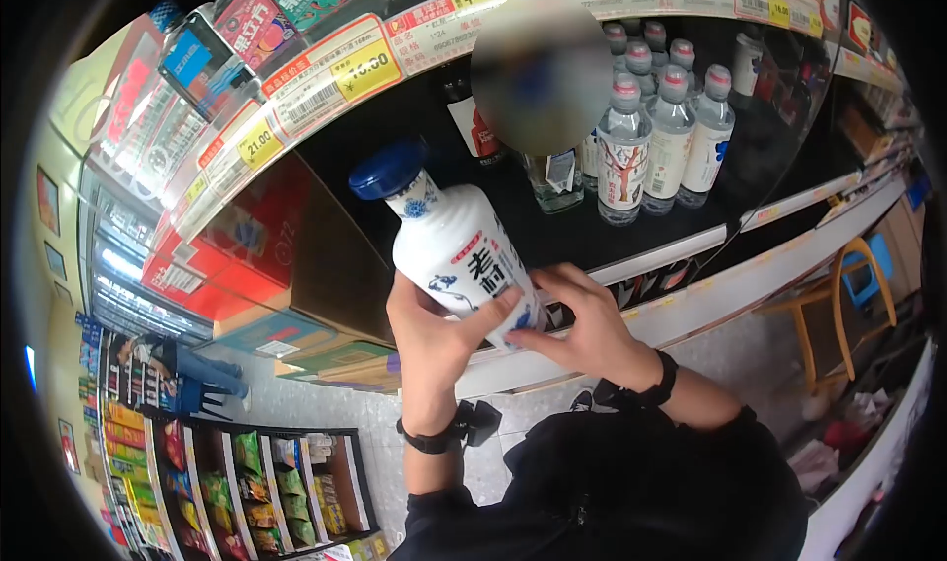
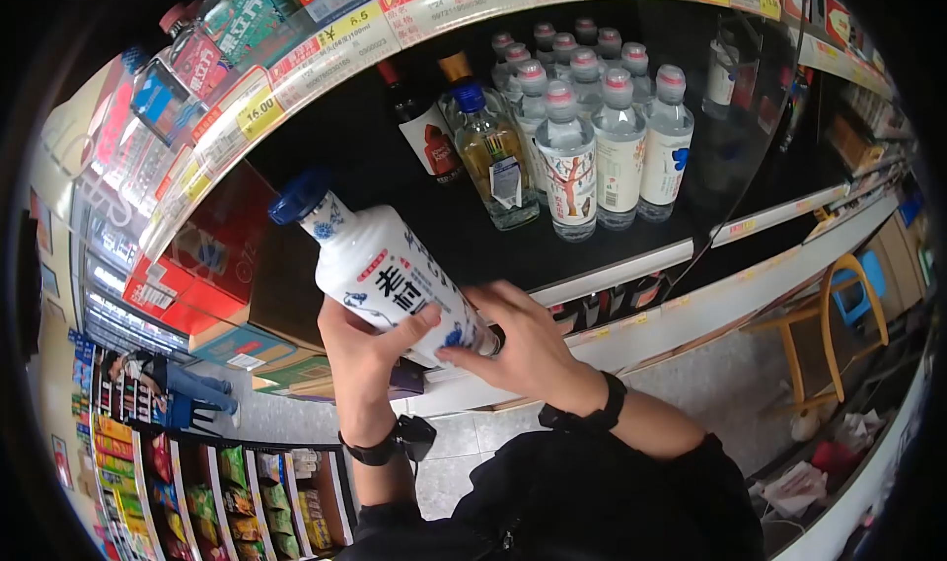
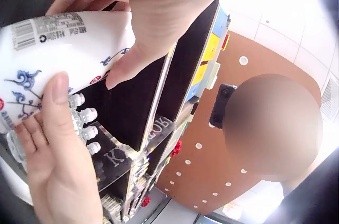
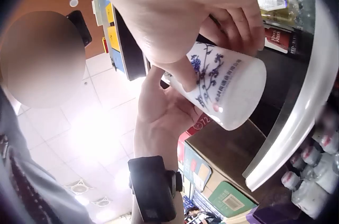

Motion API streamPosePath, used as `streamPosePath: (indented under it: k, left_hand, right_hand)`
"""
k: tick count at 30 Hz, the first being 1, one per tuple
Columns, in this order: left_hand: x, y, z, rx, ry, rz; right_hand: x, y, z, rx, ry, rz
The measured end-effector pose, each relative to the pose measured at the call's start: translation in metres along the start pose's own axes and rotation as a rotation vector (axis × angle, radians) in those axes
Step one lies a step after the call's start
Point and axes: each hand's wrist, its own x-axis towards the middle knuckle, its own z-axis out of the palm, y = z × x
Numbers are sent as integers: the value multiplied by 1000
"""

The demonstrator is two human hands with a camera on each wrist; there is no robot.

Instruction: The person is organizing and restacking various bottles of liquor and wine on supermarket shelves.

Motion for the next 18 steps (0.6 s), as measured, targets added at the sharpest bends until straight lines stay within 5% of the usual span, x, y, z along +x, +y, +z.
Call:
streamPosePath:
  k: [14,18]
  left_hand:
    - [106,-54,6,138,-19,201]
    - [130,-59,10,163,-39,185]
  right_hand:
    - [47,34,38,-54,139,69]
    - [62,44,45,-86,9,191]
